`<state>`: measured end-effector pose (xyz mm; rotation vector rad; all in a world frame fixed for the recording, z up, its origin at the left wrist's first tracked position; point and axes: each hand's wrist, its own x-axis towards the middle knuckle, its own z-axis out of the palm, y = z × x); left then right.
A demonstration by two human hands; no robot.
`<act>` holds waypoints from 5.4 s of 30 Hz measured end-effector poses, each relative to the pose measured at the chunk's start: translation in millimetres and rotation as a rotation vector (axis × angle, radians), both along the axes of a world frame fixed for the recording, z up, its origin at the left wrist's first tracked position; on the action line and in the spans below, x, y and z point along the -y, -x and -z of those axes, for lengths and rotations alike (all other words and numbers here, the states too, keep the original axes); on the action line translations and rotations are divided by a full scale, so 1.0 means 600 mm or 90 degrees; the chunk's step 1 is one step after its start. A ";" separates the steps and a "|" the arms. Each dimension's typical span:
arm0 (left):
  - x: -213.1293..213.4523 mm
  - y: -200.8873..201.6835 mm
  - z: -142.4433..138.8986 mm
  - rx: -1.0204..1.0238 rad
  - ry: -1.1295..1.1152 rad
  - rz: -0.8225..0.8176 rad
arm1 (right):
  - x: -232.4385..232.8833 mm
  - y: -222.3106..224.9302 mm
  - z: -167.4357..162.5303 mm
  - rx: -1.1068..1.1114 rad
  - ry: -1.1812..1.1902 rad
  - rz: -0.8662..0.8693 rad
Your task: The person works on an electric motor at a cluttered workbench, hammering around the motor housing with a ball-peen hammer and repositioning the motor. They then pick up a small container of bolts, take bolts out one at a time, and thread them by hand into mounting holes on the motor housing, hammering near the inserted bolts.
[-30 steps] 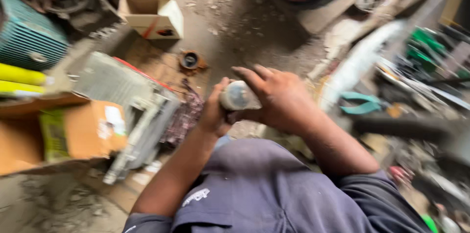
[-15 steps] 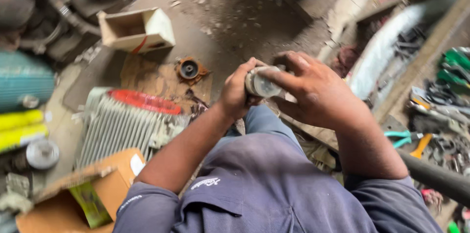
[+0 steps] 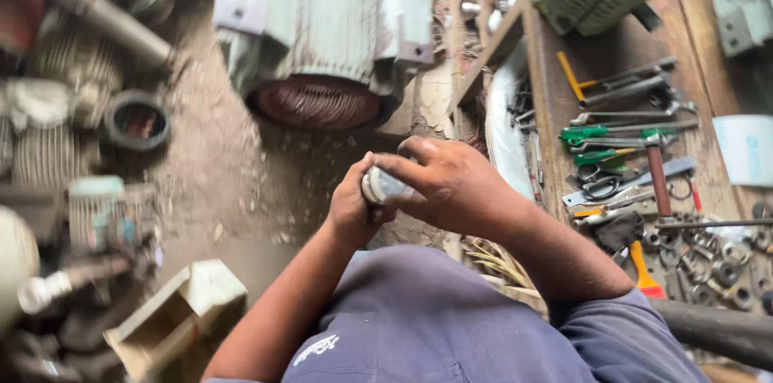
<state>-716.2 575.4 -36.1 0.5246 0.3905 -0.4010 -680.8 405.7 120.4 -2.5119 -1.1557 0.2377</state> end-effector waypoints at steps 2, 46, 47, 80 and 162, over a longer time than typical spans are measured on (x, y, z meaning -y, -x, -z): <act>0.007 -0.065 0.007 0.082 0.000 0.087 | 0.017 -0.040 0.000 0.088 -0.121 -0.058; 0.518 -0.874 -0.082 0.130 0.062 0.758 | 0.447 -0.604 -0.021 0.191 -0.112 0.427; 0.532 -0.881 -0.090 0.143 0.077 0.770 | 0.458 -0.601 -0.015 0.197 -0.129 0.445; 0.448 -1.568 0.068 0.137 0.062 0.505 | 0.462 -1.047 0.224 0.367 0.252 0.923; 0.663 -2.074 0.218 0.851 -0.871 0.361 | 0.687 -1.824 0.488 -0.045 0.100 0.589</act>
